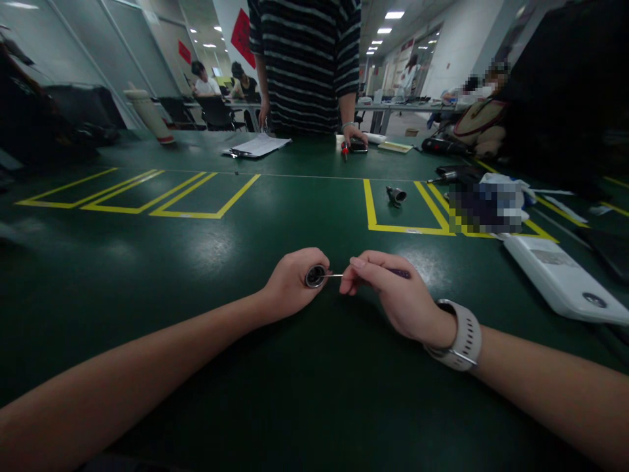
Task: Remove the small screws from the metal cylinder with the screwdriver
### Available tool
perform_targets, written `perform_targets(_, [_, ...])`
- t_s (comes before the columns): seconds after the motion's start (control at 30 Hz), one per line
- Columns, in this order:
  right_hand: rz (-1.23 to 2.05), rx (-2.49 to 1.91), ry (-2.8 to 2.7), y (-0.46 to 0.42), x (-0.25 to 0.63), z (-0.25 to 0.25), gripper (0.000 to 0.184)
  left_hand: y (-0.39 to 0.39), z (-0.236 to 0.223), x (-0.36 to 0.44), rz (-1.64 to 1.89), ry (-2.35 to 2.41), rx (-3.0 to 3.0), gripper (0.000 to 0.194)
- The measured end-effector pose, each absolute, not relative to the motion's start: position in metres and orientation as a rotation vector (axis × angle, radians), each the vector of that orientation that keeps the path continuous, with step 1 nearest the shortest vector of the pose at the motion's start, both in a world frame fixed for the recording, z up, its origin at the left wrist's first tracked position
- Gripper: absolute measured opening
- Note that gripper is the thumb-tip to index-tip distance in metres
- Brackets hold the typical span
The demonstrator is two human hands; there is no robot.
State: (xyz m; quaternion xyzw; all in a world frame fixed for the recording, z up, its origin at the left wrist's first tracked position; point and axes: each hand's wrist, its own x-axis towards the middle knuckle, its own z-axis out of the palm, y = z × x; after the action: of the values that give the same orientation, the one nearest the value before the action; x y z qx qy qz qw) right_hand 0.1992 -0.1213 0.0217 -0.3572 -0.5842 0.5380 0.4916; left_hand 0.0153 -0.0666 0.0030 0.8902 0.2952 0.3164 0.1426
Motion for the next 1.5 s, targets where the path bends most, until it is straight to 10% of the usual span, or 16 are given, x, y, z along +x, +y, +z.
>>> perform_targets(1.5, [0.953, -1.266, -1.435, -0.103, 0.212, 0.022, 0.03, -0.065, 0.006, 0.017, 0.732, 0.758, 2.567, 0.007])
